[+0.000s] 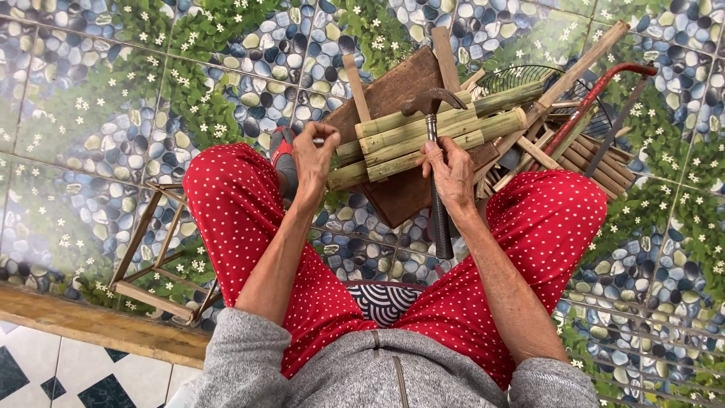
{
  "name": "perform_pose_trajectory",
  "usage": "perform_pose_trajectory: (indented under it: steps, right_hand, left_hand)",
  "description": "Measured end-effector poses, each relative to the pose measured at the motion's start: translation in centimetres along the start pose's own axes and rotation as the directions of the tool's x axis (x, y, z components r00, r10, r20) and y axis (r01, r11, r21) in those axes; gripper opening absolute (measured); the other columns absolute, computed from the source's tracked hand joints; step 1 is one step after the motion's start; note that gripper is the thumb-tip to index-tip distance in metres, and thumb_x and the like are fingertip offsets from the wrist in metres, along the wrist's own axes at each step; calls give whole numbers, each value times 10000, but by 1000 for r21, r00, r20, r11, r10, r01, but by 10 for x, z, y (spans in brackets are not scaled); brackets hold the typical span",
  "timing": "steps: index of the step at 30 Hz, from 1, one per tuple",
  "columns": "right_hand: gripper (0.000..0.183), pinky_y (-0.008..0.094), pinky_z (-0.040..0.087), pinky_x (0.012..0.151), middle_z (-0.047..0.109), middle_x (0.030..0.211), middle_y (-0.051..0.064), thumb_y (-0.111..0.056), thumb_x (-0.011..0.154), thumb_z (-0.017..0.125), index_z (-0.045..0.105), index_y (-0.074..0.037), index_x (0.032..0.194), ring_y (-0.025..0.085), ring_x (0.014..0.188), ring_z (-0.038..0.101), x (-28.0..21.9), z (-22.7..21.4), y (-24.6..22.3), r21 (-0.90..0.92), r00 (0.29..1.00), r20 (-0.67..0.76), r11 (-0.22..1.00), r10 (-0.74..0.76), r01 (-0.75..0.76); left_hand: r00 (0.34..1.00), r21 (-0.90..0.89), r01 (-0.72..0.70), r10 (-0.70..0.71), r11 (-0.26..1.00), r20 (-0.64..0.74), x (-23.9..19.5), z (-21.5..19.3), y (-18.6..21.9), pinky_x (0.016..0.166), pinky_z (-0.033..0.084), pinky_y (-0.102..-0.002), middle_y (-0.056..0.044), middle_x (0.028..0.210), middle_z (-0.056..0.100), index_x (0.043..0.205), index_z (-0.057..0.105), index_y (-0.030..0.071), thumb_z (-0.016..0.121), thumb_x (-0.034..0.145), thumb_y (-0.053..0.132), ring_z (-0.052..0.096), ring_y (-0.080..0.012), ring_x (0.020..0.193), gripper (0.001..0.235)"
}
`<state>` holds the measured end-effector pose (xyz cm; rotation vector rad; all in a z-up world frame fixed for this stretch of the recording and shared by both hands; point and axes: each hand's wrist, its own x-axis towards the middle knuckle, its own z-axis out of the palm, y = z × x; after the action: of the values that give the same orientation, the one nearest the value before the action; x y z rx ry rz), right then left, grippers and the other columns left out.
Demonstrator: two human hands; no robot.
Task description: The person assembles a small bamboo structure by hand, using a hammer to drive nails into bamboo pieces. They repeatedly adjust the alignment of the bamboo and wooden frame components while seated.
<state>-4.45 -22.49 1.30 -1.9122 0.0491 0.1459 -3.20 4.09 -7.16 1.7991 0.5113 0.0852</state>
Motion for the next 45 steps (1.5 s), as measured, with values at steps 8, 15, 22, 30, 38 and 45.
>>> perform_pose_trajectory:
  steps: [8, 15, 22, 30, 38, 45]
  right_hand:
    - [319, 360, 545, 750, 632, 576, 64, -318, 1119, 545, 682, -71, 971, 224, 674, 706, -3, -1, 7, -35, 999, -47, 999, -24, 22]
    - [298, 300, 548, 523, 608, 543, 67, -293, 1105, 558, 675, -51, 977, 182, 491, 658, -3, 2, -17, 12, 1000, 25, 1000, -7, 7]
    - [318, 274, 537, 401, 623, 560, 83, -298, 1102, 565, 685, -23, 995, 170, 472, 648, 14, 25, 6, -3, 997, 83, 1000, -6, 6]
    - [301, 268, 532, 401, 608, 547, 69, -300, 1081, 586, 677, -39, 961, 168, 470, 642, 23, 36, 19, -49, 995, 95, 999, -17, 22]
    - [292, 282, 526, 435, 620, 540, 70, -269, 1099, 597, 678, -33, 947, 179, 457, 641, 20, 35, 17, -111, 988, 117, 987, -100, 113]
    - [288, 285, 524, 480, 595, 534, 51, -286, 1089, 597, 686, -44, 961, 173, 460, 637, 18, 29, 1, -86, 990, 136, 995, -47, 59]
  left_hand:
    - [1000, 117, 1, -4, 993, 24, -16, -1, -6, 655, 571, -378, -98, 831, 731, 940, 760, 159, 755, 848, 170, 724, -253, 734, 94]
    - [998, 47, 59, -58, 997, -26, -17, 1, -1, 628, 543, -346, -72, 780, 738, 944, 771, 164, 753, 854, 177, 705, -200, 700, 93]
    - [996, 22, 71, -70, 997, -48, -12, 4, -14, 625, 551, -328, -43, 778, 744, 928, 780, 210, 772, 840, 223, 707, -171, 696, 90]
    - [995, -104, 67, -74, 992, -66, -13, 5, -13, 613, 529, -312, -70, 767, 743, 946, 776, 167, 753, 870, 164, 689, -170, 664, 79]
    - [994, -126, 65, -76, 990, -82, -7, 5, -12, 581, 526, -264, -22, 764, 751, 915, 773, 188, 775, 829, 192, 688, -112, 612, 86]
    - [992, -191, 59, -79, 980, -101, -9, 5, -3, 585, 497, -243, -19, 782, 729, 909, 773, 169, 775, 823, 172, 646, -89, 634, 86]
